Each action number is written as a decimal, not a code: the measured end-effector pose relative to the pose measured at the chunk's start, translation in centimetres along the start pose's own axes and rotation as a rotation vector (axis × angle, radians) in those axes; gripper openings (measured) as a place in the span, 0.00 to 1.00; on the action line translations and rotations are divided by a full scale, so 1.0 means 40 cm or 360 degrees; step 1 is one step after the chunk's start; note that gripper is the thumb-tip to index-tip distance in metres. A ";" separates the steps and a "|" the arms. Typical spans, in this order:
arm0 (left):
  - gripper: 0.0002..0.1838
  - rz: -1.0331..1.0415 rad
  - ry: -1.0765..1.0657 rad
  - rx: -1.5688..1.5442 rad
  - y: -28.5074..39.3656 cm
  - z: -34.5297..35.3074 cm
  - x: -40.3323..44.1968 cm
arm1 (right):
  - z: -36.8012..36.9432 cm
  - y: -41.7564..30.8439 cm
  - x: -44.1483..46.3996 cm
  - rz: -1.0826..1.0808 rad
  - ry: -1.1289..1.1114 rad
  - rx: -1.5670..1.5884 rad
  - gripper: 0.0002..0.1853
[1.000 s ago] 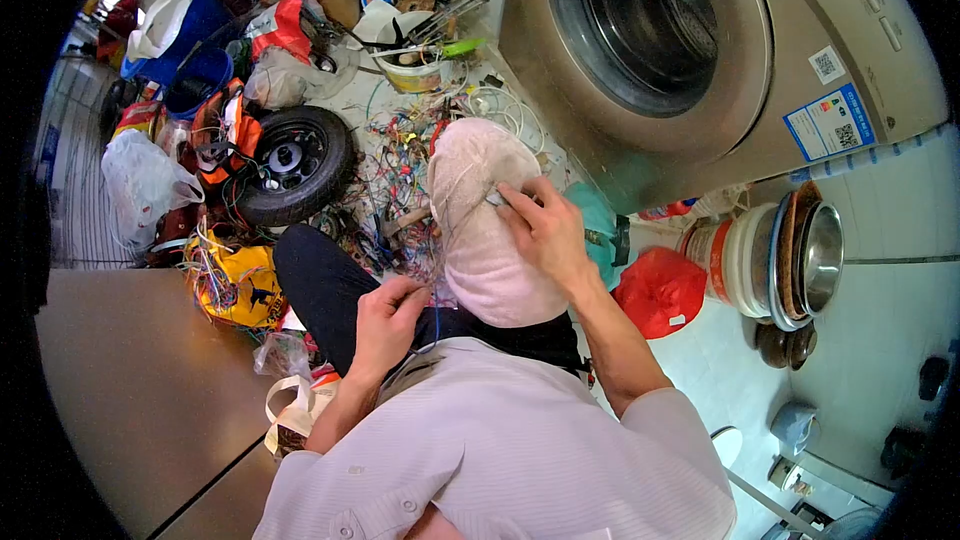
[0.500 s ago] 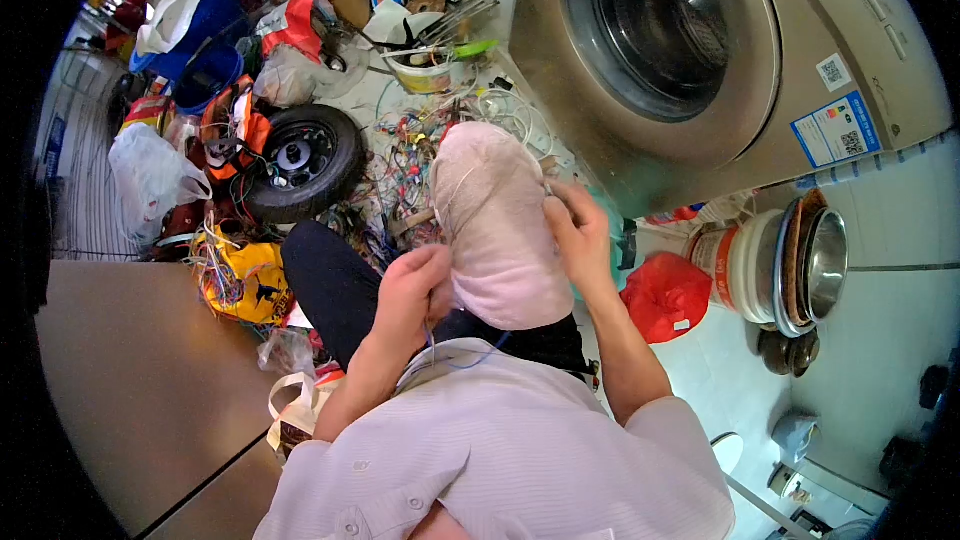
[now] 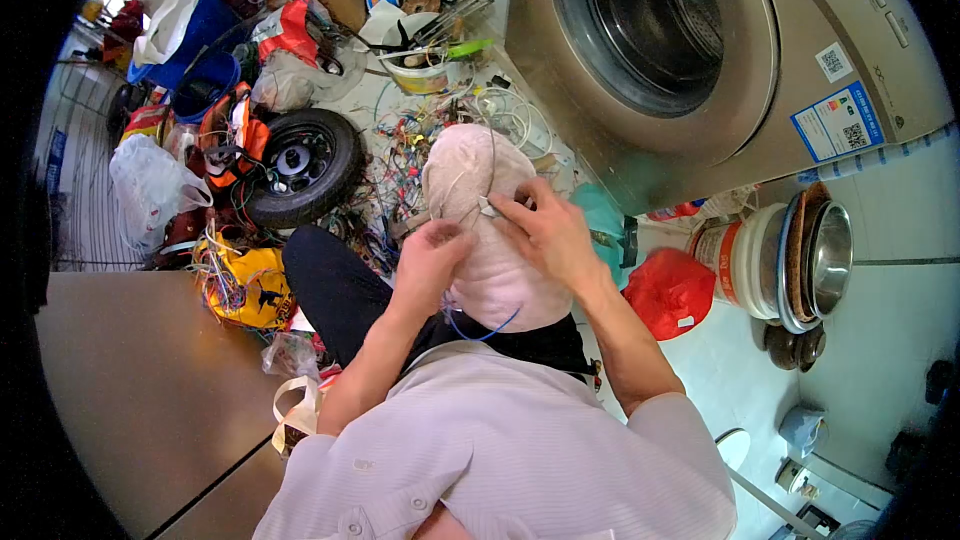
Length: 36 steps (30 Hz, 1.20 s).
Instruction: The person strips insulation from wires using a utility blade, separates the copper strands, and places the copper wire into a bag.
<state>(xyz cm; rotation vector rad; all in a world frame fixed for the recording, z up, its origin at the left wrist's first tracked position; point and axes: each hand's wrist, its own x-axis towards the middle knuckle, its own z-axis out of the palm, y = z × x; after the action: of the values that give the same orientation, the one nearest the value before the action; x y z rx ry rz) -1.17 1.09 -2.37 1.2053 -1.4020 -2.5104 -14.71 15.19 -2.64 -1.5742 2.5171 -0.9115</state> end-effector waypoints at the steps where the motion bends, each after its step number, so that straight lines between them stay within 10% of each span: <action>1: 0.10 0.0370 0.0141 0.0429 -0.011 -0.007 -0.006 | 0.001 0.001 0.001 0.0002 0.0000 0.0002 0.18; 5: 0.13 0.0990 0.0364 0.1208 -0.056 -0.029 0.014 | -0.002 -0.005 0.003 -0.0012 0.0024 0.0099 0.18; 15: 0.11 0.0753 0.0213 0.0880 -0.026 -0.016 0.048 | -0.015 0.003 0.011 -0.0202 -0.0102 0.0102 0.19; 20: 0.08 0.0066 -0.0109 0.0120 -0.008 -0.027 0.034 | -0.005 0.012 0.009 -0.0187 -0.0035 0.0034 0.19; 36: 0.09 0.0572 0.0072 0.0842 -0.044 -0.079 -0.046 | 0.002 -0.007 -0.019 -0.0159 0.0107 -0.0113 0.19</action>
<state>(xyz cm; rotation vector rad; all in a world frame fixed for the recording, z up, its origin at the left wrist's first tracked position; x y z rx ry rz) 2.70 0.54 -3.47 0.9320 -2.1276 -1.9233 -14.08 15.70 -2.78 -1.7332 2.5635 -0.9101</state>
